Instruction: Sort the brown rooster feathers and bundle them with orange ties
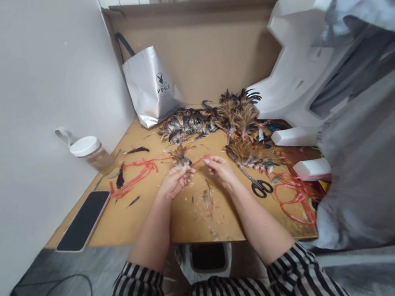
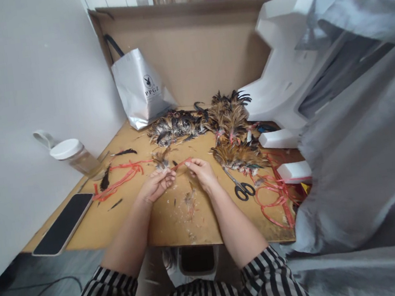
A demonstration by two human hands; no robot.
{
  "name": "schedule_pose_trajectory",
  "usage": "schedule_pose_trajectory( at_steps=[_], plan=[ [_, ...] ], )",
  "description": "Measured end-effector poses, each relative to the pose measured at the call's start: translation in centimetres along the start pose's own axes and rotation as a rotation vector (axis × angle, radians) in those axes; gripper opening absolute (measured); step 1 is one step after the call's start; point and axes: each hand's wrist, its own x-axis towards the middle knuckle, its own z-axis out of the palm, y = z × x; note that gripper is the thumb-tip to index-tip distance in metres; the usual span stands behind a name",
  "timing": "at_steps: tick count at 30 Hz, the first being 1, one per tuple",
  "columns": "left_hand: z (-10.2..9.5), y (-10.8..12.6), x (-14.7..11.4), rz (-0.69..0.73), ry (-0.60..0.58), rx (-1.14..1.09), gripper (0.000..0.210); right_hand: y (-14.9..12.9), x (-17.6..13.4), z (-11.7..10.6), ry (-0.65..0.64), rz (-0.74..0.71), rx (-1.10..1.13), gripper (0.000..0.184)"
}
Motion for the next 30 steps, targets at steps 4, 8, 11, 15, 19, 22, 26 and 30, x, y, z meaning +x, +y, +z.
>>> schedule_pose_trajectory(
  at_steps=[4,8,11,15,19,22,26,30],
  plan=[
    [0.2,0.6,-0.2,0.115,0.020,-0.031,0.012,-0.5,-0.2,-0.4,-0.227,0.172,0.215,0.021],
    [0.5,0.8,-0.3,0.091,0.000,0.036,0.017,-0.4,-0.3,-0.5,-0.313,0.214,0.246,0.021],
    [0.4,0.8,-0.4,0.056,-0.007,0.103,0.027,-0.4,-0.2,-0.6,-0.342,0.214,0.241,0.021],
    [0.4,0.4,-0.4,0.001,-0.004,0.144,0.030,-0.3,-0.1,-0.7,-0.367,0.212,0.221,0.019],
    [0.8,-0.1,-0.4,-0.062,-0.035,0.199,0.030,-0.3,-0.1,-0.4,-0.381,0.198,0.175,0.020],
    [1.0,-0.3,-0.3,-0.046,-0.027,0.226,0.031,-0.2,-0.2,-0.2,-0.380,0.195,0.177,0.020],
    [0.8,-0.6,0.0,-0.006,0.017,0.209,0.030,0.0,-0.1,-0.2,-0.339,0.187,0.197,0.018],
    [0.6,-0.8,0.3,0.036,0.027,0.219,0.029,0.2,0.1,-0.1,-0.258,0.174,0.234,0.018]
  ],
)
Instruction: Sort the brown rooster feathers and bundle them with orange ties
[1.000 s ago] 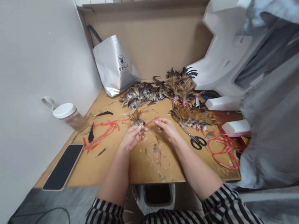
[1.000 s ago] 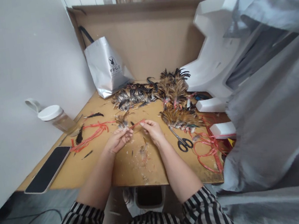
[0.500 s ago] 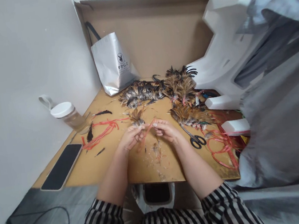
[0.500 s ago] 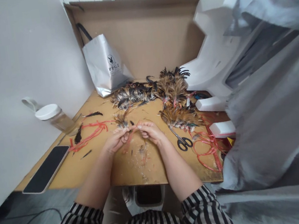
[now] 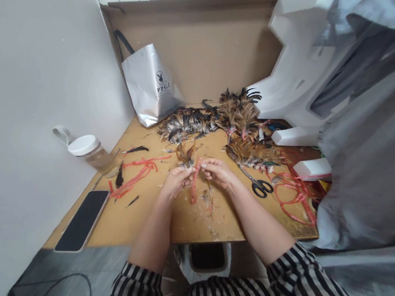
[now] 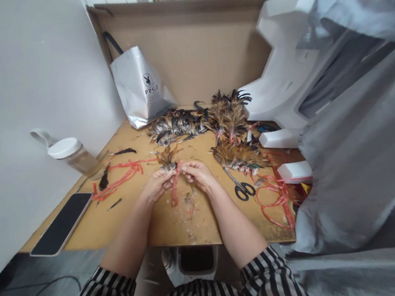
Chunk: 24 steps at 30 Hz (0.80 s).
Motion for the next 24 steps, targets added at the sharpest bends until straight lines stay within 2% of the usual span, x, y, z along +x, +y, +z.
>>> schedule_pose_trajectory(
  at_steps=[7,18,24],
  plan=[
    [-0.1,-0.1,0.0,0.005,0.011,0.067,0.029,0.2,0.1,0.1,0.030,-0.002,0.025,0.017],
    [0.3,0.3,-0.2,-0.035,-0.004,0.022,0.030,0.5,0.3,0.0,0.034,-0.018,-0.108,0.019],
    [0.3,0.4,-0.3,-0.039,-0.025,0.093,0.030,1.1,0.4,0.1,0.090,-0.027,-0.243,0.024]
  ],
)
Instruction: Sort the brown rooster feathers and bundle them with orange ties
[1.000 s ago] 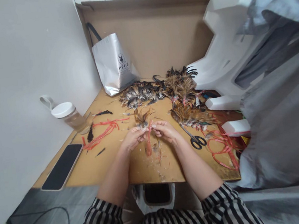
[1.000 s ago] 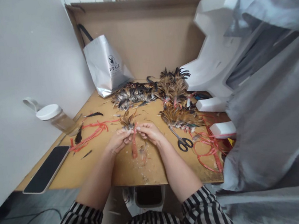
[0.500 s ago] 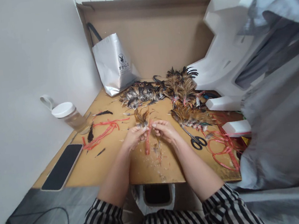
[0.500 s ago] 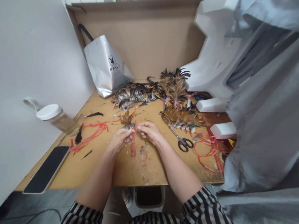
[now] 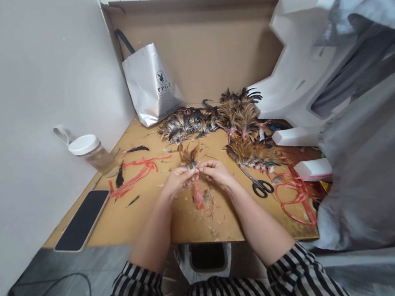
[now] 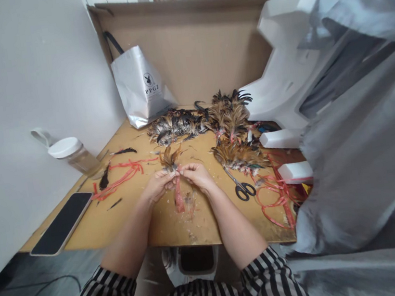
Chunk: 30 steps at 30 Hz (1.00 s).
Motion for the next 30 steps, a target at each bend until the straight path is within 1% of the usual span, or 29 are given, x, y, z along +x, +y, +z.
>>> schedule_pose_trajectory(
  at_steps=[4,11,14,18,21,24,27,30],
  plan=[
    [-0.2,-0.3,0.2,0.006,0.015,0.068,0.032,0.3,0.1,0.2,0.050,-0.006,-0.039,0.026],
    [-0.2,-0.6,0.5,0.023,0.080,0.108,0.033,0.2,0.1,0.9,0.140,-0.044,-0.111,0.019],
    [-0.2,-0.7,0.6,0.027,0.097,0.089,0.032,0.2,0.1,1.1,0.162,-0.036,-0.083,0.017],
    [-0.4,-0.5,0.6,0.046,0.145,-0.010,0.030,0.1,0.2,1.1,0.149,0.003,0.121,0.017],
    [-0.7,-0.2,0.6,0.048,0.198,-0.106,0.027,-0.4,0.1,0.5,0.083,0.030,0.367,0.018],
    [-1.2,0.1,0.7,0.091,0.239,-0.201,0.026,-0.9,0.1,-0.4,0.037,0.014,0.605,0.017],
    [-2.2,0.5,0.4,0.088,0.294,-0.244,0.024,-1.3,0.1,-1.5,0.023,-0.001,0.736,0.015],
    [-3.9,1.5,-0.8,0.025,0.358,-0.174,0.022,-1.8,0.1,-2.4,-0.001,-0.028,0.806,0.012]
  ],
)
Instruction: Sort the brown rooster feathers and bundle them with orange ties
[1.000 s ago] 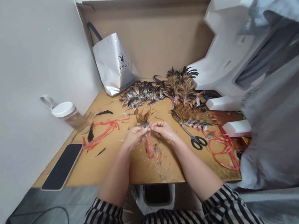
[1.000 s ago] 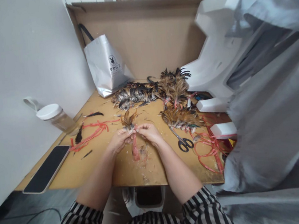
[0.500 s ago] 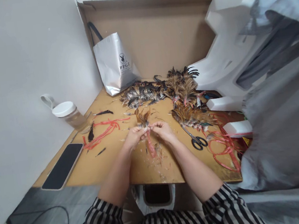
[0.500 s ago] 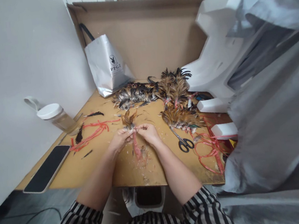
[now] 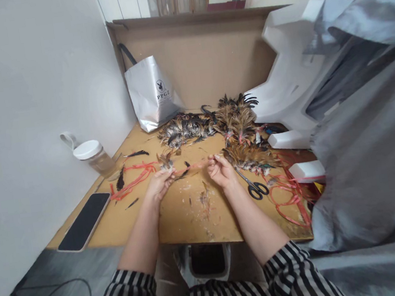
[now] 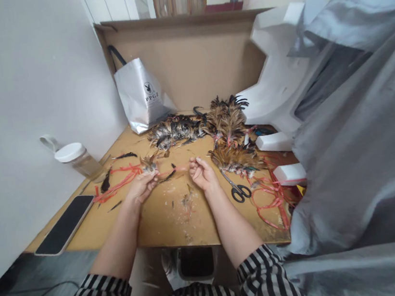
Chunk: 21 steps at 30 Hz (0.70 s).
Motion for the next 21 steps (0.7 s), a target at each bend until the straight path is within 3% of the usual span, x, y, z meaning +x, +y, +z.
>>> schedule_pose_trajectory(
  at_steps=[9,11,13,15,17,21],
  plan=[
    [-7.3,6.1,-1.9,0.026,0.286,0.573,0.026,-1.0,-0.4,0.3,-0.005,-0.062,-0.007,0.013],
    [-8.3,7.1,-2.1,0.021,0.378,0.718,0.023,-0.9,-0.4,0.1,-0.019,-0.051,-0.009,0.014],
    [-8.5,7.9,-2.4,0.103,0.502,0.898,0.016,-0.9,-0.4,0.0,-0.031,-0.022,-0.006,0.015],
    [-7.6,8.4,-2.8,0.241,0.548,1.038,0.014,-0.8,-0.4,-0.1,-0.033,0.013,-0.009,0.015],
    [-5.3,8.3,-3.4,0.361,0.464,0.978,0.014,-0.6,-0.4,-0.1,-0.032,0.032,-0.037,0.016],
    [1.4,6.1,-4.5,0.159,0.064,0.572,0.031,-0.5,-0.7,0.1,-0.057,0.013,-0.160,0.019]
  ],
)
